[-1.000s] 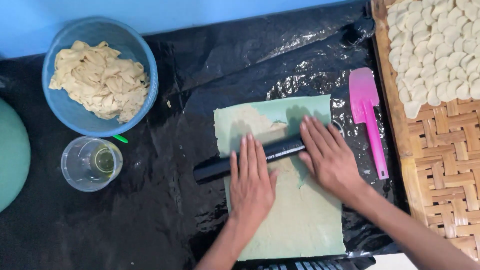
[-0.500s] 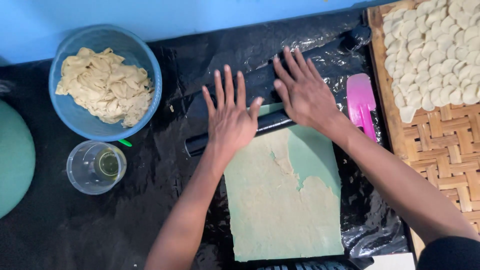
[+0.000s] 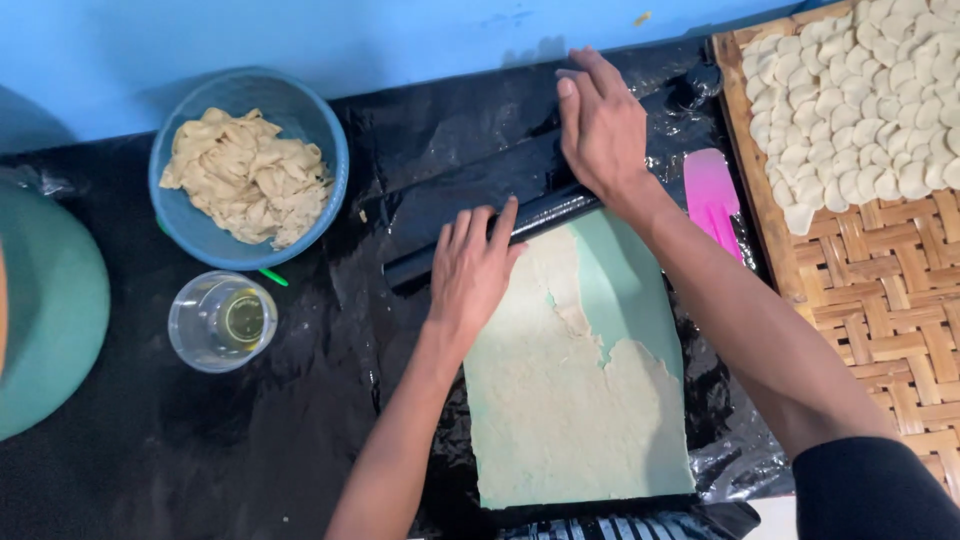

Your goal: Flattening pieces of dough using a rolling pin and spatula to make crackers.

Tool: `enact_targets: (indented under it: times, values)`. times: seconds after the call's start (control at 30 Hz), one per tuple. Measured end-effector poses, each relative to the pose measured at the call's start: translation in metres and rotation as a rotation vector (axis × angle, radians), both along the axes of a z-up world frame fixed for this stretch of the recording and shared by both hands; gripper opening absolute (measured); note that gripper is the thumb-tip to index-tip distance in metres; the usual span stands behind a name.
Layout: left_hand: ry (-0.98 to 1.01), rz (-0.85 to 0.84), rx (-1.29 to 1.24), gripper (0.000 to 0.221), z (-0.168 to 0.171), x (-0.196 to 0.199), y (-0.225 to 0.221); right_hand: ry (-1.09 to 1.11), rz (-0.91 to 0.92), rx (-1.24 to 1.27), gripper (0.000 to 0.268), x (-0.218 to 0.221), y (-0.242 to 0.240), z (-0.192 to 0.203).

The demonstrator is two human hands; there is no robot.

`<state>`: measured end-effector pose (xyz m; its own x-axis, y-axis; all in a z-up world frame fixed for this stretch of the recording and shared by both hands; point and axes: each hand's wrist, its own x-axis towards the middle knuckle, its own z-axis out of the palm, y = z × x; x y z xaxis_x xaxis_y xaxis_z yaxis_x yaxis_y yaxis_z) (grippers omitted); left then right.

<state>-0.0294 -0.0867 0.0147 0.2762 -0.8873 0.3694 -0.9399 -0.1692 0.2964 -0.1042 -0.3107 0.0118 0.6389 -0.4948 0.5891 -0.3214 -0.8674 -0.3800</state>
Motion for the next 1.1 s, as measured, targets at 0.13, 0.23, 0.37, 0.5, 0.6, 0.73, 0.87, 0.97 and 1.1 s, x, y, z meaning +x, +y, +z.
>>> enact_targets:
  times: [0.13, 0.23, 0.37, 0.5, 0.6, 0.73, 0.87, 0.97, 1.1]
  values:
    - [-0.019, -0.009, 0.019, 0.055, 0.014, -0.003, 0.005, -0.042, 0.063, 0.125, 0.029, -0.028, 0.023, 0.025]
    - [-0.05, -0.035, 0.025, 0.054, 0.02, -0.029, 0.027, 0.073, 0.195, 0.129, 0.029, -0.074, 0.058, 0.034]
    - [0.061, -0.059, 0.086, 0.052, 0.012, -0.065, 0.056, 0.33, 0.147, 0.051, 0.039, -0.127, 0.095, 0.02]
    - [-0.014, 0.109, 0.123, 0.062, -0.007, -0.092, 0.061, 0.552, 0.103, 0.009, 0.061, -0.139, 0.103, 0.011]
    - [0.113, 0.158, 0.17, 0.067, 0.0, -0.08, 0.034, 0.602, 0.087, -0.009, 0.068, -0.116, 0.087, 0.008]
    - [0.027, 0.198, 0.229, 0.069, -0.011, -0.04, -0.004, 0.577, 0.095, 0.034, 0.066, -0.08, 0.054, 0.008]
    - [0.021, 0.196, 0.264, 0.066, -0.004, -0.027, -0.016, 0.497, 0.09, 0.107, 0.065, -0.07, 0.05, 0.015]
    - [0.013, 0.2, 0.261, 0.066, -0.009, -0.057, 0.009, 0.522, 0.083, 0.087, 0.067, -0.096, 0.074, 0.01]
    - [0.078, 0.185, 0.265, 0.07, -0.018, -0.096, 0.047, 0.609, 0.071, 0.03, 0.07, -0.133, 0.105, 0.006]
